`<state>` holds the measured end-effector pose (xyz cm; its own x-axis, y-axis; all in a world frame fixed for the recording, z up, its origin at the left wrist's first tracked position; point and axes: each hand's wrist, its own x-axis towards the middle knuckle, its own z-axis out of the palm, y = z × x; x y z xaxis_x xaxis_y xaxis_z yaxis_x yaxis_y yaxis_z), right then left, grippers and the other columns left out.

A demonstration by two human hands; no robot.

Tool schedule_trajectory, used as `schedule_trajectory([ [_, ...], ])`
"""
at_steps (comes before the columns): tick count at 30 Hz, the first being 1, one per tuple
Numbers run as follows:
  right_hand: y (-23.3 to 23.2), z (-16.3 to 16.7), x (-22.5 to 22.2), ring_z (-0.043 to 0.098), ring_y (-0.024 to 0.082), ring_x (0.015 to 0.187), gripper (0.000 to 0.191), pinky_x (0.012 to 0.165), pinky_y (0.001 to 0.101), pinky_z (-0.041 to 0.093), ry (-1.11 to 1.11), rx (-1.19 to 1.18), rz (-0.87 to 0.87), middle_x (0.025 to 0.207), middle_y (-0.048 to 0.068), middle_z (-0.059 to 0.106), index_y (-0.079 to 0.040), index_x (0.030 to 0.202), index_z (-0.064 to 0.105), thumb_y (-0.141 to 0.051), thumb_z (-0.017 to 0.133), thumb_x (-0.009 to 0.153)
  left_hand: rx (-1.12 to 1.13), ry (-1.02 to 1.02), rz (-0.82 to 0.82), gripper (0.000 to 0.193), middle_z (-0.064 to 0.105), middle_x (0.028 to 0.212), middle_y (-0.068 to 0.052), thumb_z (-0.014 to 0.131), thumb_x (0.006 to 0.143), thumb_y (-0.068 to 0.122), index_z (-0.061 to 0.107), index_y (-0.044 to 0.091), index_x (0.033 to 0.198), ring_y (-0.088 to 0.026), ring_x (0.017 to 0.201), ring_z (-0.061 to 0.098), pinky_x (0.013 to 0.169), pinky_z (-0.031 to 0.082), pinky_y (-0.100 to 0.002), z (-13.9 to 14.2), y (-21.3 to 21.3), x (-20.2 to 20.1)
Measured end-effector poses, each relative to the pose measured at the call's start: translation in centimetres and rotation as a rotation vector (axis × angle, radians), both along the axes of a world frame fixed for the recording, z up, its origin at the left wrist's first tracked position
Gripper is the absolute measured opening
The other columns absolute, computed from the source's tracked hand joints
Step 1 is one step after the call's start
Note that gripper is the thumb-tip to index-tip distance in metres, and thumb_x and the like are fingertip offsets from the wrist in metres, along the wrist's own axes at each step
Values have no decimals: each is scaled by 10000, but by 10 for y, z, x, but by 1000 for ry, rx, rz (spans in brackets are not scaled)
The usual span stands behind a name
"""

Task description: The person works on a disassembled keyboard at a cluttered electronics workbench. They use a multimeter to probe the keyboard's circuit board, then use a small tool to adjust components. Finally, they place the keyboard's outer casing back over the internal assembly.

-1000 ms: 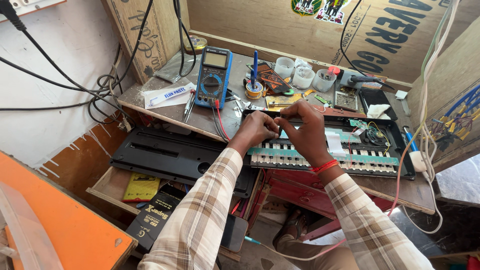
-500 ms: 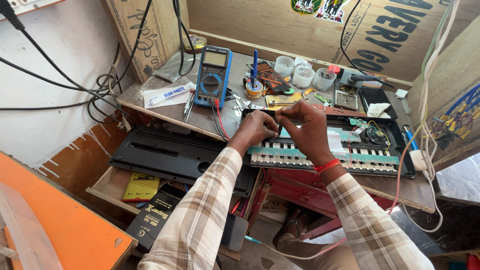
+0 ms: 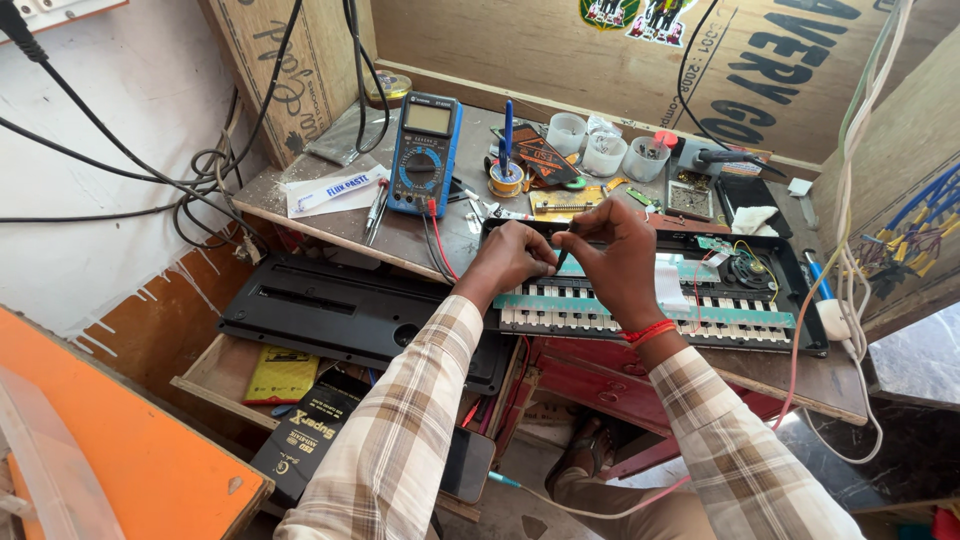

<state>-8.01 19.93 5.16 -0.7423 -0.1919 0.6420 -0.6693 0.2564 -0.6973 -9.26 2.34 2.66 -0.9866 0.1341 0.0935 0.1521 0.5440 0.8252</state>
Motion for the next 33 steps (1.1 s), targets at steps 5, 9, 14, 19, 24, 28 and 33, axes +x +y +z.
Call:
schedule_trajectory([
  [5,5,0,0,761,124,998,174,890,264,629,-24,-43,98,1005,49,750,-24,969,625,11,777,891,-4,-9,-8,167,807,884,-43,849,753,99,824,100,918,-129,822,753,772,588,-309,1,0,1],
  [9,3,-2,1,747,147,902,292,790,276,628,8,7,-52,950,102,700,-5,914,566,2,850,849,-9,-21,-3,169,787,856,-22,830,768,81,824,110,934,-122,800,729,740,579,-315,0,1,3],
  [14,5,-3,-1,731,134,1070,238,918,281,614,78,8,152,1132,80,731,-8,1025,572,52,758,889,40,1,-34,128,779,841,-34,825,770,57,802,78,895,-127,789,725,730,578,-309,0,0,2],
  [19,2,-12,-8,745,135,935,311,826,282,644,-24,-75,48,967,104,712,-16,940,528,40,824,861,-3,-35,-25,220,766,898,-64,803,795,82,832,169,995,-150,790,700,718,562,-321,0,-1,1],
  [24,4,-13,-7,746,130,995,290,870,270,634,10,-58,44,1026,91,721,-20,955,536,36,808,870,-13,-48,4,240,810,963,-54,757,822,103,837,210,1022,-136,819,740,763,582,-303,0,1,1],
  [28,7,-9,-9,750,125,1009,226,878,264,625,-10,-61,81,1049,71,744,-25,973,576,31,780,892,-29,-23,-10,250,809,952,-62,744,806,89,845,210,1001,-150,813,744,777,586,-304,0,0,1],
  [33,3,-8,-3,753,148,930,282,832,275,630,30,-29,-17,990,117,715,2,936,568,4,840,862,-25,-52,-20,252,811,938,-60,745,804,77,849,202,998,-155,812,748,773,590,-307,1,0,-1],
])
